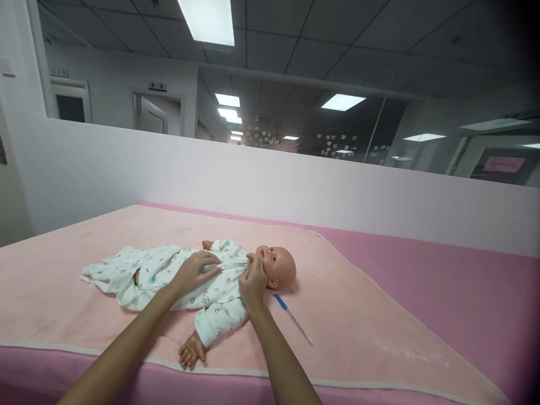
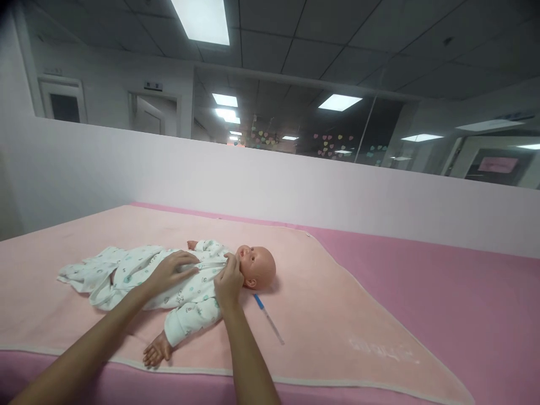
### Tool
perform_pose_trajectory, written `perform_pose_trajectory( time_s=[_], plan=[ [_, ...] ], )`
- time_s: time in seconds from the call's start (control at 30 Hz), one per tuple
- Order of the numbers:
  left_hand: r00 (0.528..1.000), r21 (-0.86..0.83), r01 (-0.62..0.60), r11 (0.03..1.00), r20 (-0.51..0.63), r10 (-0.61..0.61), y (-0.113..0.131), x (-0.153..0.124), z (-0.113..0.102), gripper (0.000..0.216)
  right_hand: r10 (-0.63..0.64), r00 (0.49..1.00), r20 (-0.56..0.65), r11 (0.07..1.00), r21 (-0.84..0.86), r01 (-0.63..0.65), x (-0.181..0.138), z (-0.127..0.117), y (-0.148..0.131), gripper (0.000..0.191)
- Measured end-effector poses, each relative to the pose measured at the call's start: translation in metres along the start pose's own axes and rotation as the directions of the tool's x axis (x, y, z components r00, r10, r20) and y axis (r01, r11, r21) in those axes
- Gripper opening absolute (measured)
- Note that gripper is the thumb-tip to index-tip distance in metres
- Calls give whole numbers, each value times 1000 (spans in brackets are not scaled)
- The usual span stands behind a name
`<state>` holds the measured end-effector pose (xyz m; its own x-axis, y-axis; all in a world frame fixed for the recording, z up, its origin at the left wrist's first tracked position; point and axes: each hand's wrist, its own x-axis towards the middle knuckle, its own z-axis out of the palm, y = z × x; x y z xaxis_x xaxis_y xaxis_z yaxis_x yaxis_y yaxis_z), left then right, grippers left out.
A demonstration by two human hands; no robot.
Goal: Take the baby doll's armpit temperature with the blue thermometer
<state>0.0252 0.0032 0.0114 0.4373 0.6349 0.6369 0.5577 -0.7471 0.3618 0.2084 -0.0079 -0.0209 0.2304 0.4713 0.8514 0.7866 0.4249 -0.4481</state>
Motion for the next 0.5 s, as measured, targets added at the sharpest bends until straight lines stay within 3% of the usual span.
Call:
perform_pose_trajectory(
  time_s=[0.1, 0.27, 0.5],
  plan=[
    [984, 179, -118, 977, -108, 138, 8, -2, 11, 21, -6, 1000, 6, 1000, 20, 6, 0, 0, 1, 32],
    [953, 281, -218, 935, -145, 265, 11, -3, 17, 15, -7, 999, 32, 999, 31, 6, 1, -2, 1, 32],
    [974, 271, -168, 948, -102, 202, 17, -2, 14, 18, -14, 998, 60, 999, 40, 12, 2, -3, -1, 32]
  ],
)
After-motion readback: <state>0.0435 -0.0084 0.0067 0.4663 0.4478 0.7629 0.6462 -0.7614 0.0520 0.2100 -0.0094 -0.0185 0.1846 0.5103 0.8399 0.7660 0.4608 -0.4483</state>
